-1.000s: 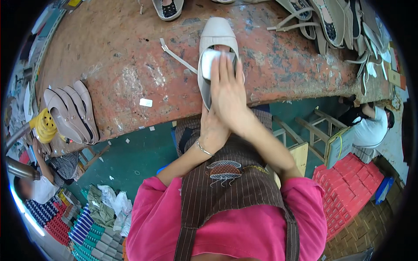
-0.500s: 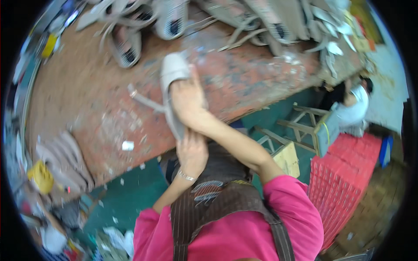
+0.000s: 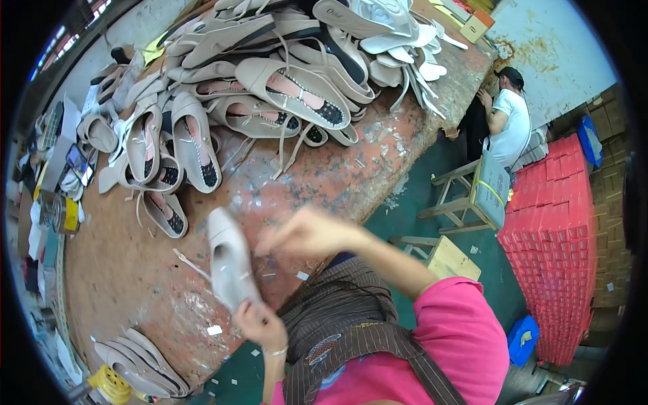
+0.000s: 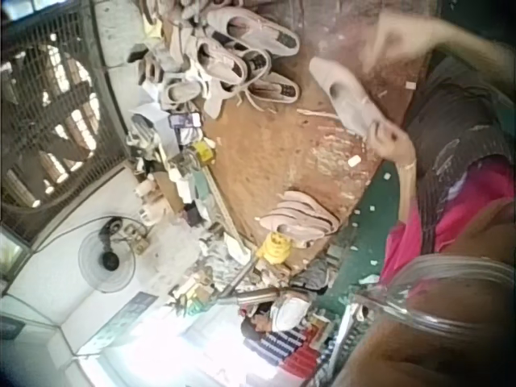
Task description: The person inserts insoles into shoes by hand, presses them into place, and organizes the shoes and insoles on the workbench.
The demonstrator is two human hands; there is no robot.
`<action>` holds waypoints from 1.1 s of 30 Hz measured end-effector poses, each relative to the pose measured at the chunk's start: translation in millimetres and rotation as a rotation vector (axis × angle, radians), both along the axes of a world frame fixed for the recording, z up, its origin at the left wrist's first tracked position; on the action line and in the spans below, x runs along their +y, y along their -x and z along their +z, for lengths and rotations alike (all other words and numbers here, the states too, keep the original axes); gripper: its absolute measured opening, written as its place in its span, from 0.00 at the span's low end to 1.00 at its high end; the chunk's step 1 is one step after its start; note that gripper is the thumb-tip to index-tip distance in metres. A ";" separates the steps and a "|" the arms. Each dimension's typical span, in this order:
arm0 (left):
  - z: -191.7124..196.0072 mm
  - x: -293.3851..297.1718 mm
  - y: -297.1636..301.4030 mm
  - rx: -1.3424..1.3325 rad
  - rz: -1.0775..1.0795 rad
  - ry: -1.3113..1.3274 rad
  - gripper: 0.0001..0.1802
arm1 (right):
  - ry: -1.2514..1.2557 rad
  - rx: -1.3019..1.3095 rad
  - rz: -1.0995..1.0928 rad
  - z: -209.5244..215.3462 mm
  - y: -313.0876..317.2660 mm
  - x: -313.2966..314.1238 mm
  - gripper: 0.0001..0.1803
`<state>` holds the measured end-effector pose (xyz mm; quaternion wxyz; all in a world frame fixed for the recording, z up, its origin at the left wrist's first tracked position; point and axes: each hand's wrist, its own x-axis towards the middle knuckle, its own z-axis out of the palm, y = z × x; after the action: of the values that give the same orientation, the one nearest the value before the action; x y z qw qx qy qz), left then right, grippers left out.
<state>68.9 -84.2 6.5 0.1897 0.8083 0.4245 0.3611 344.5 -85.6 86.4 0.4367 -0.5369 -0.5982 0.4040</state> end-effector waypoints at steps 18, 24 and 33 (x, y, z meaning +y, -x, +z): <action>63.8 108.9 -314.8 -0.360 -0.463 1.134 0.34 | -0.104 1.446 -0.961 -69.1 -259.8 -68.5 0.06; 24.0 110.4 -303.0 -0.443 -0.304 0.694 0.17 | -0.151 1.499 -0.506 -88.6 -143.6 -146.8 0.23; 57.1 101.6 -22.4 0.411 -0.388 0.582 0.13 | 0.165 0.936 -0.621 -26.6 -55.5 -110.6 0.40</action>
<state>91.3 17.4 63.7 0.3862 0.8414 0.3776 0.0143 400.0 -196.2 59.8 0.7104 -0.4837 -0.1213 0.4967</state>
